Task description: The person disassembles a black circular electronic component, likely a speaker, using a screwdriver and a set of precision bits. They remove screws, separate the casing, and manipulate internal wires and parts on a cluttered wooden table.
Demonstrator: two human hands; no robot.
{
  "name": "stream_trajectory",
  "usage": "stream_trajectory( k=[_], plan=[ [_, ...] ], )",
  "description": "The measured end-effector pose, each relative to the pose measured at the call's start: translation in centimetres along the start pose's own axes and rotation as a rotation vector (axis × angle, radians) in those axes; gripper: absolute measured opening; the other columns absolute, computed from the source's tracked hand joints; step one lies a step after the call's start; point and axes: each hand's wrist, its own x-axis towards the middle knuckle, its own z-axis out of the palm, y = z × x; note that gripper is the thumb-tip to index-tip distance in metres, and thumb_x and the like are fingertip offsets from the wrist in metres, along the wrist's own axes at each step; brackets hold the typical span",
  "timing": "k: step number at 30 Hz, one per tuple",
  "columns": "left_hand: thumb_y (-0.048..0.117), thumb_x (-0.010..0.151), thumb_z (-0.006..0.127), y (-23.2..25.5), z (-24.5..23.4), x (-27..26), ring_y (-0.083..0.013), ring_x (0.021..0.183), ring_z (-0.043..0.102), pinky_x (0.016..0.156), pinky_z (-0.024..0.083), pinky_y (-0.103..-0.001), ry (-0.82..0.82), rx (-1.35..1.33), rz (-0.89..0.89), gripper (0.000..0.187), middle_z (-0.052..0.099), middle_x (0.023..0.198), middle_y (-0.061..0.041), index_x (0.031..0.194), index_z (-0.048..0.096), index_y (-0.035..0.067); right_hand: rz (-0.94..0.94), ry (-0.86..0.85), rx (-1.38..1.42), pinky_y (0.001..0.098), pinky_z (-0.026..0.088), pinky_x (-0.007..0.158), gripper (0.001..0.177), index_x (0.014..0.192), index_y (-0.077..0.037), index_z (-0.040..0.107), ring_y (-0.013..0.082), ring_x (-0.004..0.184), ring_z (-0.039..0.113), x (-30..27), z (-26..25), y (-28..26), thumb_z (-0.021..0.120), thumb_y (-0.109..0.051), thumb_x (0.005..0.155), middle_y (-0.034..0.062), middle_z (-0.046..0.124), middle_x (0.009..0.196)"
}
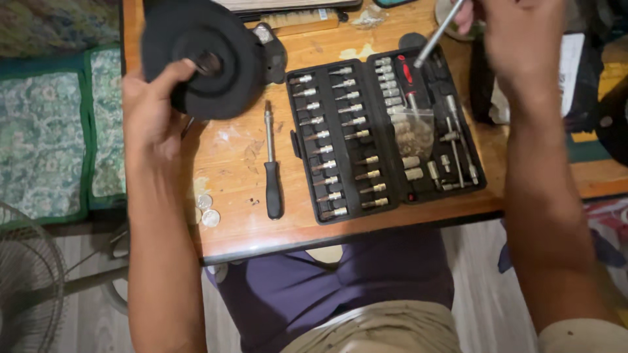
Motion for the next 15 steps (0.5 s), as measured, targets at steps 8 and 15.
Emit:
stream_trajectory(
  k=[8, 15],
  plan=[
    [0.013, 0.086, 0.079, 0.6, -1.7, 0.5, -0.0214, 0.071, 0.063, 0.056, 0.048, -0.036, -0.019, 0.466, -0.343, 0.042, 0.068, 0.096, -0.015, 0.12, 0.066, -0.008, 0.242, -0.298, 0.546, 0.0308, 0.062, 0.082, 0.001, 0.113, 0.002, 0.061, 0.0187, 0.083, 0.071, 0.4, 1.1, 5.5, 0.061, 0.002, 0.115, 0.0129, 0.07, 0.095],
    [0.013, 0.075, 0.085, -1.2, -3.3, 1.2, -0.0175, 0.081, 0.073, 0.069, 0.063, -0.033, 0.062, 0.563, -0.195, 0.053, 0.074, 0.096, -0.011, 0.119, 0.06, -0.001, 0.259, -0.332, 0.456, 0.0311, 0.062, 0.082, 0.003, 0.113, 0.002, 0.059, 0.0216, 0.09, 0.073, -0.2, 1.6, 6.1, 0.061, 0.001, 0.112, 0.0163, 0.07, 0.098]
  ],
)
